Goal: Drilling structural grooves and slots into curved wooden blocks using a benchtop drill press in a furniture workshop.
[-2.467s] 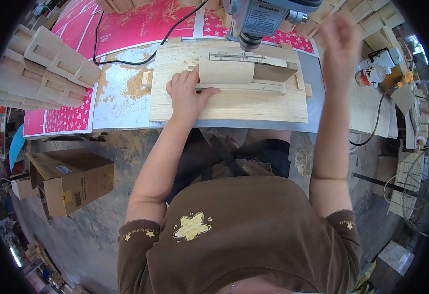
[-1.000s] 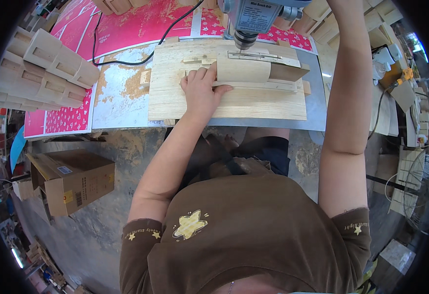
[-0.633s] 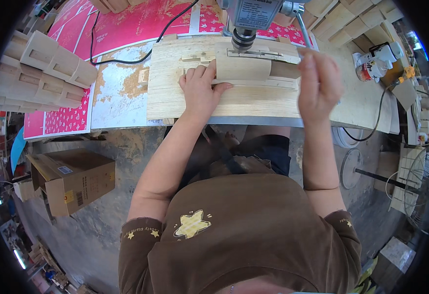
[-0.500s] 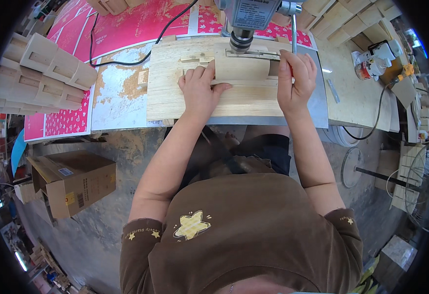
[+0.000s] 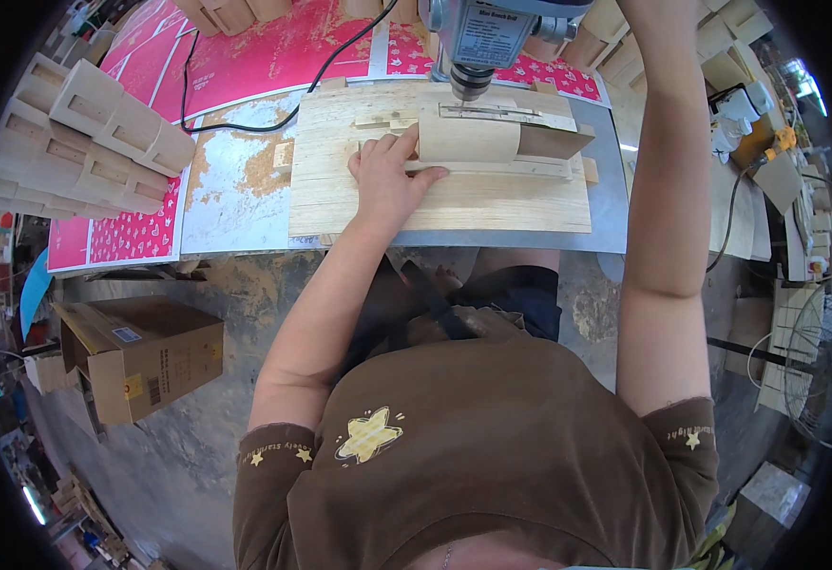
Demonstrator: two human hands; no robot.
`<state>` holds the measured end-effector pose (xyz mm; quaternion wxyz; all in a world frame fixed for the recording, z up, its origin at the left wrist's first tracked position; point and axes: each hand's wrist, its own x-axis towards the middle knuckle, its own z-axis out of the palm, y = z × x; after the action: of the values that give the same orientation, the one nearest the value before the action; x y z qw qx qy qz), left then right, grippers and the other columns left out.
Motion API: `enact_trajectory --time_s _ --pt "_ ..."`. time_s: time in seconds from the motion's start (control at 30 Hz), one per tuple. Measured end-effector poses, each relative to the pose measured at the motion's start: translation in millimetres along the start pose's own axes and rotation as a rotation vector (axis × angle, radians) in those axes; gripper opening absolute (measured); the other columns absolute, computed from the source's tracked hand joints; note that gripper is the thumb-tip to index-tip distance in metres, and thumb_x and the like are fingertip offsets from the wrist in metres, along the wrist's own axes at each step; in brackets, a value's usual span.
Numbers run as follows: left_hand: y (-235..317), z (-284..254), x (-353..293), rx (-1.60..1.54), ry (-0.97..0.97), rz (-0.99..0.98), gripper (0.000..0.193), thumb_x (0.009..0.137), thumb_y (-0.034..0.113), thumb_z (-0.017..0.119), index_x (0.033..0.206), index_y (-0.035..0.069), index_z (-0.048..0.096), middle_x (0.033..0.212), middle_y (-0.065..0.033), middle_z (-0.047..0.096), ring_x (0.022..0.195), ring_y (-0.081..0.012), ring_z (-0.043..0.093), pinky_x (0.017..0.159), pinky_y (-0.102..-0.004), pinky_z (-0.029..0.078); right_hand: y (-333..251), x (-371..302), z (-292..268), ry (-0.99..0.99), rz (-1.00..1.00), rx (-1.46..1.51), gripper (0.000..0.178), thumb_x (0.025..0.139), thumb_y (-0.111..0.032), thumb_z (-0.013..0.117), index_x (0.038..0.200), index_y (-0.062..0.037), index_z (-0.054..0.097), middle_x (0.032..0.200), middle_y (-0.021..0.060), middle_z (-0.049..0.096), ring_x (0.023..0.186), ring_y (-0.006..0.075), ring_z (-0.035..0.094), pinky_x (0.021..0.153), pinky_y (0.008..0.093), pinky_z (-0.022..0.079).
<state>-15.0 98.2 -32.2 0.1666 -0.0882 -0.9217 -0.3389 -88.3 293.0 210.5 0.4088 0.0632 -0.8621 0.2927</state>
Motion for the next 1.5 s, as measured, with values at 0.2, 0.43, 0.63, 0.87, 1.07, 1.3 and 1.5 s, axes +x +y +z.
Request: enact_trajectory --time_s 0.2,0.43,0.63,0.87,1.07,1.3,1.5 --pt "3.2 -3.5 9.4 -0.184 -0.100 -0.083 0.049 0.061 0.028 0.080 0.105 0.014 0.067 0.083 -0.0002 0.057 0.086 -0.0187 0.053 0.087 -0.0389 0.026 28.5 -15.8 14.3 -0.007 -0.114 0.314 0.036 0.090 -0.030 0.049 0.114 -0.0035 0.055 0.095 0.0178 0.065 0.079 0.0273 0.062 0.070 0.0372 0.046" --pt "-12.1 2.3 10.5 -0.407 -0.073 -0.060 0.044 0.059 0.025 0.081 0.099 0.011 0.068 0.085 -0.0006 0.059 0.083 -0.0159 0.055 0.086 -0.0368 0.028 107.6 -158.2 17.6 -0.507 -0.369 -0.143 0.033 0.080 -0.026 0.065 0.109 -0.0107 0.059 0.094 0.0079 0.060 0.096 0.0237 0.056 0.081 0.0334 0.042" --pt "-32.3 -63.7 -4.6 -0.394 -0.064 -0.008 0.038 0.058 0.008 0.081 0.092 0.004 0.067 0.081 -0.0004 0.060 0.076 -0.0127 0.057 0.069 -0.0283 0.044 106.5 -167.1 12.0 -0.536 -0.263 -0.143 0.029 0.075 -0.020 0.067 0.100 -0.0094 0.059 0.088 0.0048 0.058 0.086 0.0254 0.054 0.074 0.0387 0.040" --pt "-64.8 -155.6 -20.8 -1.002 0.073 -0.485 0.021 0.078 0.013 0.072 0.089 -0.003 0.065 0.081 -0.0058 0.065 0.073 -0.0094 0.061 0.065 -0.0232 0.048 98.3 -169.7 11.5 -0.558 -0.239 -0.160 0.027 0.077 -0.017 0.066 0.101 -0.0080 0.058 0.086 0.0070 0.057 0.084 0.0273 0.054 0.073 0.0389 0.039" --pt "-57.8 -176.9 -26.3 -1.122 0.210 -0.744 0.027 0.083 0.025 0.068 0.091 0.000 0.065 0.082 -0.0076 0.066 0.072 -0.0133 0.063 0.063 -0.0263 0.050 80.3 -177.3 10.2 -0.562 -0.276 -0.095 0.028 0.075 -0.017 0.066 0.101 -0.0068 0.058 0.086 0.0080 0.056 0.084 0.0274 0.053 0.073 0.0387 0.039" --pt "-53.9 -180.2 -30.9 -0.834 0.213 -0.617 0.027 0.067 0.022 0.081 0.071 0.002 0.064 0.062 0.0014 0.058 0.054 -0.0047 0.048 0.053 -0.0193 0.038 72.8 -185.6 11.9 -0.506 -0.342 -0.065 0.036 0.067 -0.017 0.071 0.099 -0.0065 0.059 0.086 0.0092 0.055 0.084 0.0294 0.052 0.075 0.0386 0.038" --pt "-0.9 -282.4 8.8 0.187 0.318 -0.008 0.034 0.063 0.019 0.083 0.077 -0.004 0.062 0.084 -0.0035 0.051 0.078 -0.0139 0.054 0.069 -0.0279 0.045 71.6 -187.7 4.7 -0.541 -0.276 -0.051 0.038 0.064 -0.014 0.073 0.098 -0.0060 0.058 0.087 0.0093 0.054 0.086 0.0294 0.050 0.076 0.0396 0.037"
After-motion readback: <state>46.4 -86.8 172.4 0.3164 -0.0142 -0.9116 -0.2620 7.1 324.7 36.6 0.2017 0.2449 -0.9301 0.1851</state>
